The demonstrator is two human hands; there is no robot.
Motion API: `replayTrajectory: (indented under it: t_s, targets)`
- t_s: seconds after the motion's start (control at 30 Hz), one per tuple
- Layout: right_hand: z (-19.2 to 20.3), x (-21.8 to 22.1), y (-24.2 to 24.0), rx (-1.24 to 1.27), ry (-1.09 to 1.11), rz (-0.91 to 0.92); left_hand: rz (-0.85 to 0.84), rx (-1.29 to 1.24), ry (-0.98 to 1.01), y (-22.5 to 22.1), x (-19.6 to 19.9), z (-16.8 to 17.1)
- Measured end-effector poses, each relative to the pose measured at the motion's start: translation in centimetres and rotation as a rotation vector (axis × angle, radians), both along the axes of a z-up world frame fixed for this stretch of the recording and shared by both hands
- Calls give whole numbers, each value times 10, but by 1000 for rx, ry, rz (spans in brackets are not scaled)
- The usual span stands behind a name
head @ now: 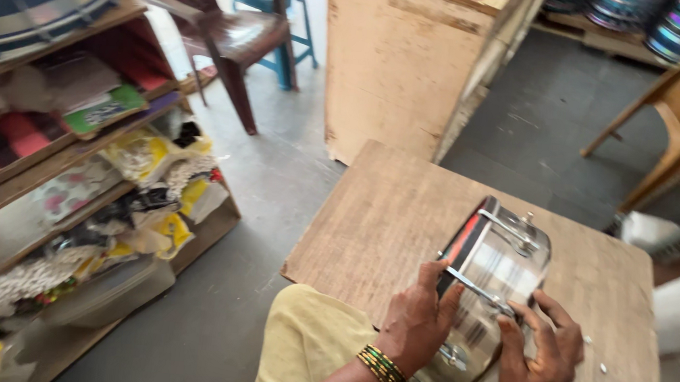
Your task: The person assembles the metal components onto the rim of a drum, inserting bolts and brackets by hand.
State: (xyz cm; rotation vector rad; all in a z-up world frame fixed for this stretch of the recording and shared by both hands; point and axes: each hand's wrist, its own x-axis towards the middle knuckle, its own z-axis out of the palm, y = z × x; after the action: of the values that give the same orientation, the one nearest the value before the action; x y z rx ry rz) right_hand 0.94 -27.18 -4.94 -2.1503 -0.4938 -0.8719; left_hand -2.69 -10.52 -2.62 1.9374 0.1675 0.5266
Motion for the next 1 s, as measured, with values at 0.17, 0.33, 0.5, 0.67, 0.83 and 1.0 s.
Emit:
replayTrajectory:
  t_s: [0.17,0.33,0.5,0.67,0.83,1.0]
  targets:
    - [-4,11,-3,-17,21,57,8,-23,-61,8,1,-3]
    - [-16,28,-12,-129,-25,11,-36,-20,-23,10,5,4]
    - [-16,45,-22,-161,-14,0,-91,7,34,10,20,16]
    - [-8,50,-20,-121,-69,15,-68,45,42,5,36,25]
    - [-14,62,-24,-149,-85,-28,-80,48,68,1,42,30]
    - [-28,67,-27,-106,-62,-63,-103,55,41,-2,45,33]
